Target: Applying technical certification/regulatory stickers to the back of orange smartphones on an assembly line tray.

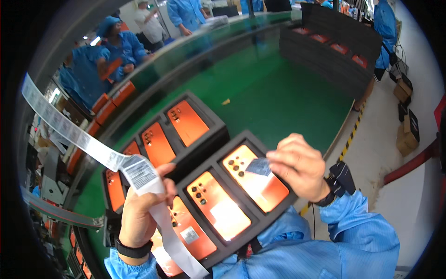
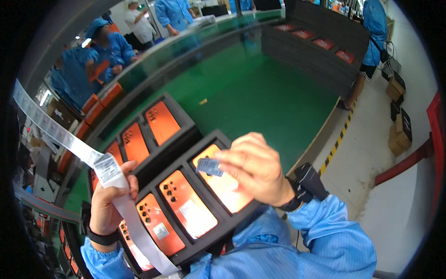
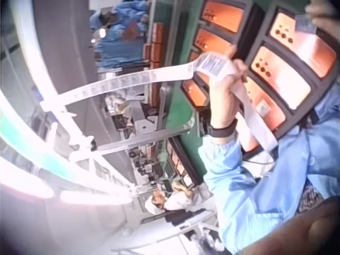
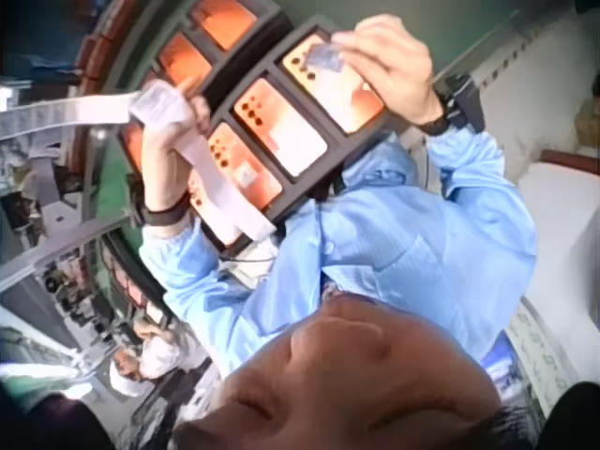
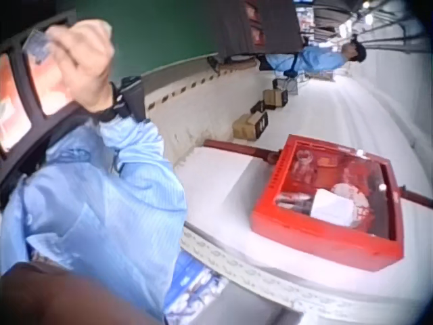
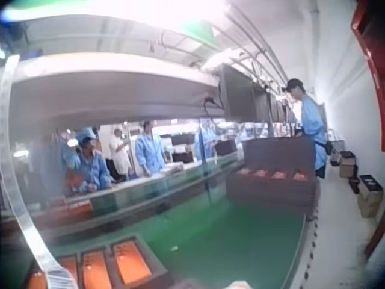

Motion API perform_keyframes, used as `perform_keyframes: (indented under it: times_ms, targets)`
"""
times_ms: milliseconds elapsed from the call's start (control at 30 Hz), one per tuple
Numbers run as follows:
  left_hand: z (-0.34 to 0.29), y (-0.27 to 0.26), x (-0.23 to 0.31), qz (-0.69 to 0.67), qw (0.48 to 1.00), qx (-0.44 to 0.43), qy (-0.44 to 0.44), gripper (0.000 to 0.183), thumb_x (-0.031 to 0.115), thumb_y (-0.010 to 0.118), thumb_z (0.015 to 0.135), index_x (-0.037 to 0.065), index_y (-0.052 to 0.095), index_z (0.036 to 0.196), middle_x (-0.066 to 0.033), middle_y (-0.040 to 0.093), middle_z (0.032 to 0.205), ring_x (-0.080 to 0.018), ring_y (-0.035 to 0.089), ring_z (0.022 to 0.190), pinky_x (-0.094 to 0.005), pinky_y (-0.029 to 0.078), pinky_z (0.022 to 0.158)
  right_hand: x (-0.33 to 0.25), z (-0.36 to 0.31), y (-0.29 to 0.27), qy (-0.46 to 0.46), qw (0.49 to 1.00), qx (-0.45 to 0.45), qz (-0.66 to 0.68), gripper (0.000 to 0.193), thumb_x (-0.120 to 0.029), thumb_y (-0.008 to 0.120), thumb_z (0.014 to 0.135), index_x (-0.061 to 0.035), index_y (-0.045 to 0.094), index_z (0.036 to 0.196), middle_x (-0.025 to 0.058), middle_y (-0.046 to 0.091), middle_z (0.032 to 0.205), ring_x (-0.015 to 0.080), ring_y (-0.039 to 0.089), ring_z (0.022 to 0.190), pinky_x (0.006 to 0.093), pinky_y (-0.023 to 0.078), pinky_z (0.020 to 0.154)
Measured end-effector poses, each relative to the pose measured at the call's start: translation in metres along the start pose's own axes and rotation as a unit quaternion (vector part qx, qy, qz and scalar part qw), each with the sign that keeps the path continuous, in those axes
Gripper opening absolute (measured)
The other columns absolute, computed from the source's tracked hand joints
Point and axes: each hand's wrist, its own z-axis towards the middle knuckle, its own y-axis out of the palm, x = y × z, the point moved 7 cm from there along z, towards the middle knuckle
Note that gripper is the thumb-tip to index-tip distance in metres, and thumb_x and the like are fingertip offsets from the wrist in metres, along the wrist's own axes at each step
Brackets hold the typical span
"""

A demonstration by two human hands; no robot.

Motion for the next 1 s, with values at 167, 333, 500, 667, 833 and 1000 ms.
perform_keyframes:
  times_ms: [167,333,500,667,833,1000]
  targets:
    - [0.025,0.053,-0.045,0.146,0.973,-0.169,-0.065,0.030,-0.002,0.044,0.083,-0.007,0.058,0.110,-0.0071,0.063,0.089,-0.0142,0.058,0.080,-0.0263,0.047,0.074,0.032,-0.009,-0.002,0.068,0.997,-0.040,-0.023,0.019,-0.005,0.071,0.070,-0.0007,0.067,0.088,0.0063,0.062,0.071,0.0201,0.059,0.069,0.0329,0.041,0.072]
    - [0.021,0.114,-0.060,0.388,0.882,-0.192,0.189,0.015,0.000,0.053,0.074,0.000,0.060,0.087,-0.0206,0.059,0.086,-0.0386,0.058,0.080,-0.0422,0.046,0.071,0.045,-0.016,0.000,0.107,0.992,-0.068,-0.008,0.012,-0.004,0.071,0.071,-0.0017,0.065,0.081,0.0067,0.063,0.071,0.0202,0.059,0.071,0.0322,0.041,0.073]
    - [0.019,0.144,-0.096,0.459,0.836,-0.237,0.183,0.013,0.010,0.062,0.073,0.001,0.059,0.082,-0.0181,0.059,0.083,-0.0353,0.059,0.079,-0.0415,0.046,0.072,0.068,-0.028,-0.006,0.188,0.979,-0.036,0.067,0.010,-0.003,0.069,0.074,-0.0015,0.064,0.082,0.0083,0.065,0.079,0.0193,0.060,0.076,0.0308,0.042,0.075]
    - [0.014,0.151,-0.094,0.541,0.769,-0.252,0.229,0.018,0.016,0.061,0.075,-0.002,0.057,0.080,-0.0200,0.057,0.077,-0.0353,0.059,0.077,-0.0421,0.046,0.070,0.081,-0.037,0.003,0.221,0.968,-0.017,0.120,0.009,-0.001,0.068,0.075,-0.0004,0.065,0.083,0.0080,0.065,0.080,0.0172,0.060,0.076,0.0279,0.045,0.072]
    - [0.018,0.153,-0.097,0.522,0.778,-0.301,0.177,0.021,0.017,0.062,0.076,-0.002,0.056,0.083,-0.0204,0.058,0.081,-0.0345,0.060,0.080,-0.0415,0.046,0.072,0.088,-0.042,0.016,0.240,0.955,-0.014,0.177,0.008,-0.001,0.067,0.078,0.0006,0.066,0.086,0.0075,0.065,0.082,0.0144,0.060,0.077,0.0254,0.046,0.071]
    - [0.011,0.158,-0.096,0.556,0.754,-0.291,0.193,0.023,0.020,0.062,0.075,0.002,0.057,0.088,-0.0169,0.057,0.086,-0.0333,0.059,0.080,-0.0400,0.047,0.073,0.096,-0.049,0.020,0.267,0.944,-0.004,0.196,0.009,-0.003,0.067,0.079,0.0012,0.066,0.087,0.0074,0.066,0.083,0.0124,0.060,0.078,0.0243,0.046,0.071]
